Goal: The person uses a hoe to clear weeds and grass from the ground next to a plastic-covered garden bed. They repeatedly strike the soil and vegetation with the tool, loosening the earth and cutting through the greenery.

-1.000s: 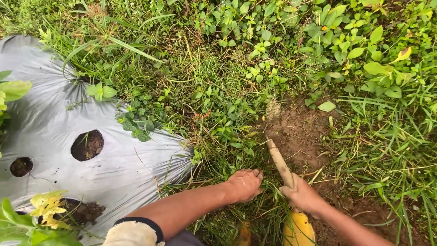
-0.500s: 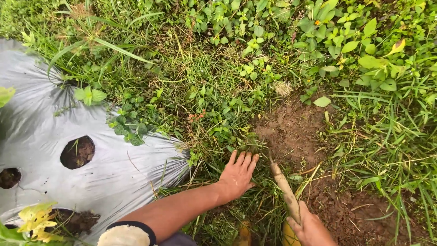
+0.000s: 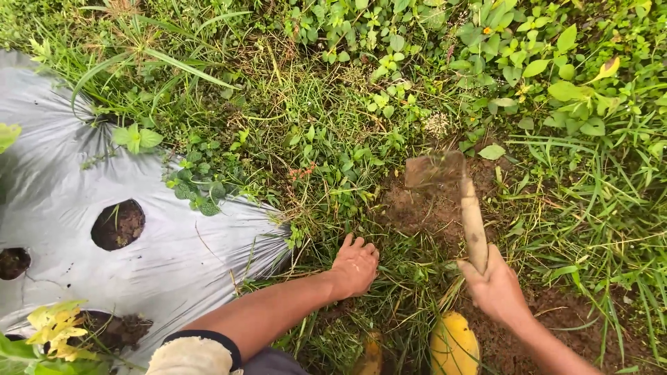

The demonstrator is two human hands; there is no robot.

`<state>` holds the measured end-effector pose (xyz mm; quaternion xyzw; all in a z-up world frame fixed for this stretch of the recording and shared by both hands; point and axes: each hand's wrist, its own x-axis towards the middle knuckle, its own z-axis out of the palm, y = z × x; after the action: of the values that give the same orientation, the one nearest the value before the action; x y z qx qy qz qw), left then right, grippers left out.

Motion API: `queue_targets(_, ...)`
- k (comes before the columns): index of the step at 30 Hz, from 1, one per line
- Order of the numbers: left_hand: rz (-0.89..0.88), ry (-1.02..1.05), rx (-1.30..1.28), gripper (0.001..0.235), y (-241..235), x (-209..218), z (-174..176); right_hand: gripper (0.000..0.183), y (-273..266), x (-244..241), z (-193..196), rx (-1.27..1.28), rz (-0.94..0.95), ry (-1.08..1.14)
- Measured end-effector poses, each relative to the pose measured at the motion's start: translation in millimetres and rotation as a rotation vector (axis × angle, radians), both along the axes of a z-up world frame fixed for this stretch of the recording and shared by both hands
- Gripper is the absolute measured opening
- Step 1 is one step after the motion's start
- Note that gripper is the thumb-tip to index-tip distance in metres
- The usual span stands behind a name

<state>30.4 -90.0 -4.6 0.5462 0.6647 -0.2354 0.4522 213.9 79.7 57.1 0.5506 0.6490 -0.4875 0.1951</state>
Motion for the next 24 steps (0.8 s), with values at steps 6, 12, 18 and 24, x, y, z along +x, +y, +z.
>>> queue_targets(6, -0.131, 0.062, -0.019, 0.059, -5.0, 3.0, -9.8, 0.038, -41.8, 52.1, -29.4, -0.177, 0.116, -0.133)
queue_targets(12, -0.189, 0.048, -0.033, 0.066, -13.7, 22.9, -4.8, 0.033, -57.1, 121.4, -68.5, -0.063, 0.347, -0.204)
queue_targets(18, -0.318, 0.095, 0.277, 0.093, 0.2, 23.7, 32.9, 0.030, -60.1, 124.9, -75.9, -0.225, 0.185, -0.307)
queue_targets(24, 0.019, -0.151, -0.063, 0.086, 10.5, 17.3, 34.5, 0.034, -62.0, 110.9, -59.6, -0.102, 0.197, -0.214)
